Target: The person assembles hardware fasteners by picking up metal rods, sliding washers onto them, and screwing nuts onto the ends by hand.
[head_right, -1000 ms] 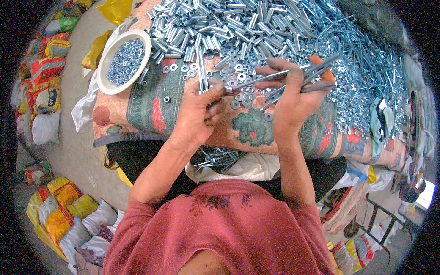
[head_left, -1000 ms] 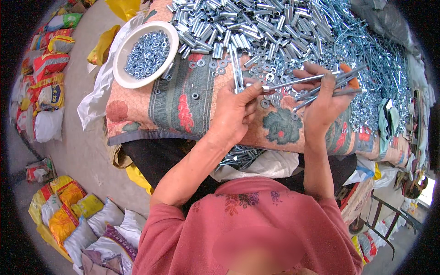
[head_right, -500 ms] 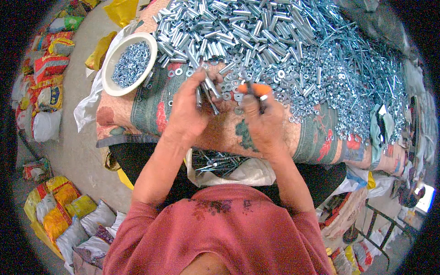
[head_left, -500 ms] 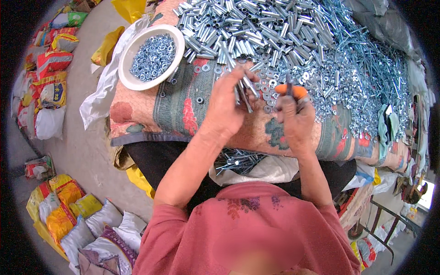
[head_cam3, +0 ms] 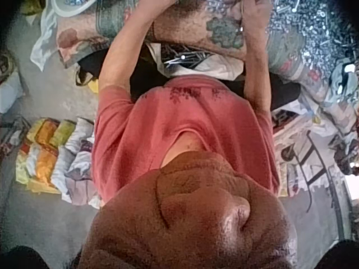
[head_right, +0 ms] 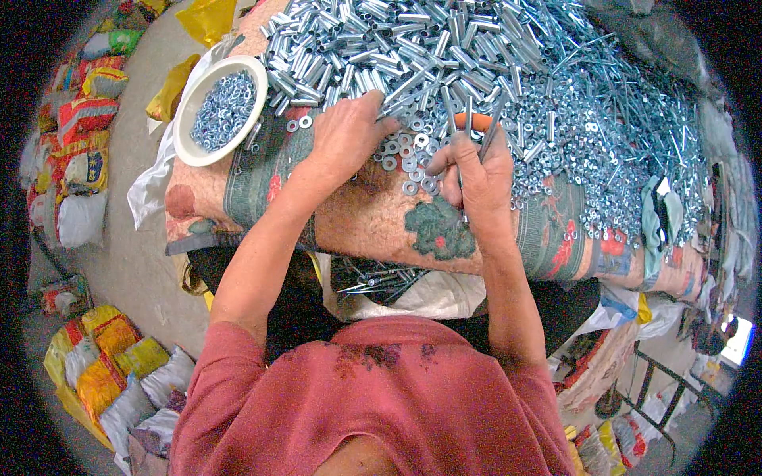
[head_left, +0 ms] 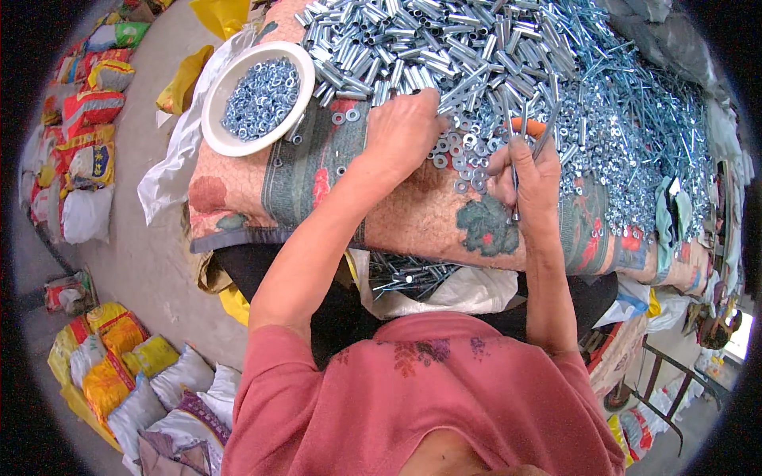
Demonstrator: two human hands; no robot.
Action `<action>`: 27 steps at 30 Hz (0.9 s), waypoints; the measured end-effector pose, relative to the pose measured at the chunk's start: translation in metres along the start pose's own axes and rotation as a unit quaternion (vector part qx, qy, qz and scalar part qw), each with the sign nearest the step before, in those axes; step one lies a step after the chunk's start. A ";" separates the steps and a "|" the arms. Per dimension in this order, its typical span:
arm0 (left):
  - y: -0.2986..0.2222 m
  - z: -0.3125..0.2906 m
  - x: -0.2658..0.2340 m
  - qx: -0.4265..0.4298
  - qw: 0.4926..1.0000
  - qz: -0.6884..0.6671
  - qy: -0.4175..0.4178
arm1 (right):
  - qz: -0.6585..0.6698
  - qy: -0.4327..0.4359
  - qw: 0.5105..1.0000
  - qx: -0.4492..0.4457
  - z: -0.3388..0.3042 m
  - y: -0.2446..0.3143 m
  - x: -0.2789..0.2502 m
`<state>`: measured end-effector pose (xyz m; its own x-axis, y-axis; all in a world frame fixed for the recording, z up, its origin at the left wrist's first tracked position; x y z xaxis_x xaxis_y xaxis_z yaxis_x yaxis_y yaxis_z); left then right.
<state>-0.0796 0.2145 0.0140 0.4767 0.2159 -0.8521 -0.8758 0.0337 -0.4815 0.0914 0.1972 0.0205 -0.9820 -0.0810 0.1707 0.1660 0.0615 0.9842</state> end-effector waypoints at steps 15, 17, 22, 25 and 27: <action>-0.014 -0.042 0.010 -0.282 0.603 -0.735 0.129 | -0.094 0.133 0.985 0.063 -0.025 -0.007 0.014; -0.016 -0.045 0.015 -0.267 0.592 -0.749 0.134 | -0.090 0.132 0.986 0.057 -0.024 -0.004 0.015; -0.018 -0.050 0.017 -0.248 0.616 -0.739 0.115 | -0.103 0.117 0.987 0.047 -0.027 0.005 0.017; -0.021 -0.051 0.013 -0.256 0.606 -0.745 0.116 | -0.117 0.112 0.986 0.047 -0.027 0.003 0.014; -0.021 -0.052 0.011 -0.265 0.595 -0.750 0.114 | -0.114 0.115 0.985 0.052 -0.028 0.004 0.014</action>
<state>-0.0516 0.1655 0.0040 0.7436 0.1910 0.6407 0.6655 -0.3039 -0.6818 0.0810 0.1684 0.0284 -0.9446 -0.3263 -0.0366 -0.0787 0.1170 0.9900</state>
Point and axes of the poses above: each hand's wrist, its own z-axis towards the middle knuckle, its own x-axis out of the palm, y = z × x, the point moved 6 cm from there along z, towards the middle knuckle, and after that the axes turned 6 degrees about -y, right-handed, at the moved point
